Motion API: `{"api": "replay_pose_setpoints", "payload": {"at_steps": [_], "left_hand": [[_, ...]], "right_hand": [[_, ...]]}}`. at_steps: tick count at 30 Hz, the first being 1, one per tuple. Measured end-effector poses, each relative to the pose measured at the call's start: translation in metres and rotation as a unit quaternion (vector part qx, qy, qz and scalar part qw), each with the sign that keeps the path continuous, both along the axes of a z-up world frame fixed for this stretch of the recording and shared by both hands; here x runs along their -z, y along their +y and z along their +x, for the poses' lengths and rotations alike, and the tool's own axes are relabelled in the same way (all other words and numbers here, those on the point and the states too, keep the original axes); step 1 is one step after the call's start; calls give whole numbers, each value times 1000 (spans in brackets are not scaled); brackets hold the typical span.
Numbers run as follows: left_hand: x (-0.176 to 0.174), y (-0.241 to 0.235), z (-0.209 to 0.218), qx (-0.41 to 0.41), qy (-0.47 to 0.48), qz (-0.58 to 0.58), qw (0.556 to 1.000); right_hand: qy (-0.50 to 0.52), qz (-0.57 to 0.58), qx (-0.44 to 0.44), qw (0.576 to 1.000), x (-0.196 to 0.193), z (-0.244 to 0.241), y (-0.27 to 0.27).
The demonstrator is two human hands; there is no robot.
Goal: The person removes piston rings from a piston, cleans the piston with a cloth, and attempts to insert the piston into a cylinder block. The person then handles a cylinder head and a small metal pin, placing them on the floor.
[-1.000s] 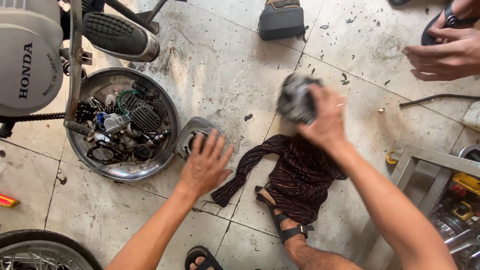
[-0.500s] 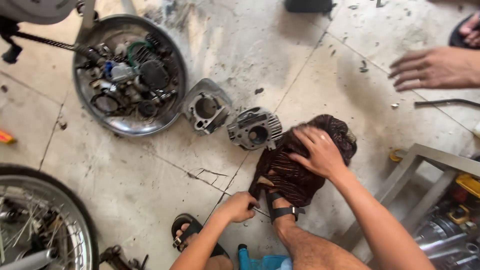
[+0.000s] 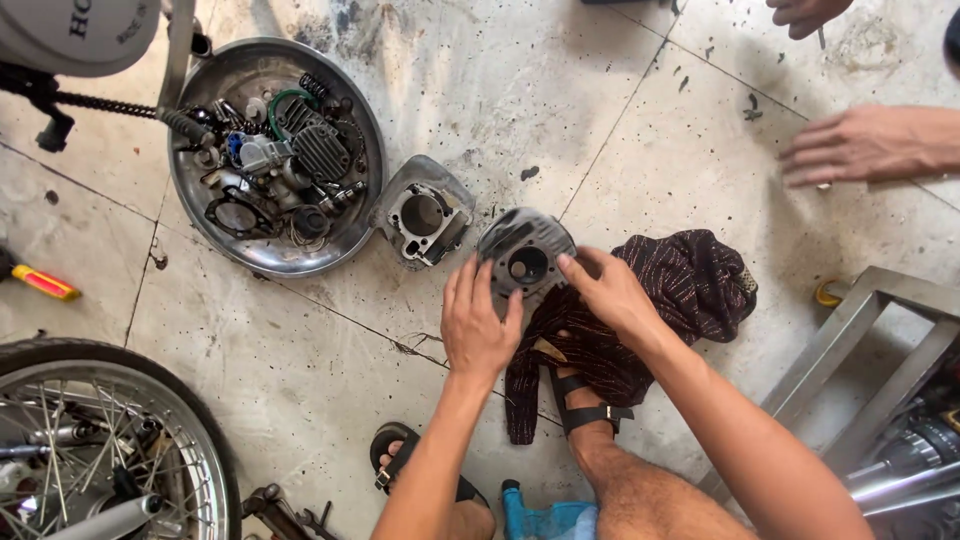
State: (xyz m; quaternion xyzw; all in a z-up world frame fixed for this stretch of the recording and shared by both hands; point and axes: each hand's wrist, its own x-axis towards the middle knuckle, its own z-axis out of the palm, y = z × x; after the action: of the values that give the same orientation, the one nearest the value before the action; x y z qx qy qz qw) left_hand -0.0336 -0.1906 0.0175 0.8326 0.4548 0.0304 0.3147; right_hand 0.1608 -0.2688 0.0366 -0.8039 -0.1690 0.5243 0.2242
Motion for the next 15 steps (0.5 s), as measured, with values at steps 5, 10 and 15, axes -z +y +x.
{"api": "replay_pose_setpoints", "payload": {"at_steps": [5,10,15], "left_hand": [[-17,-29,-32,-165,63,-157,972],[6,-14,-42,-267,-90,-321,904],[31,-32,-24,-314,-203,-428,823]], "right_hand": [[9,118,2,993,-3,11,18],[-67,65,-58,994,10,1,-21],[-134,102,-68,983,-10,-22,-27]]}}
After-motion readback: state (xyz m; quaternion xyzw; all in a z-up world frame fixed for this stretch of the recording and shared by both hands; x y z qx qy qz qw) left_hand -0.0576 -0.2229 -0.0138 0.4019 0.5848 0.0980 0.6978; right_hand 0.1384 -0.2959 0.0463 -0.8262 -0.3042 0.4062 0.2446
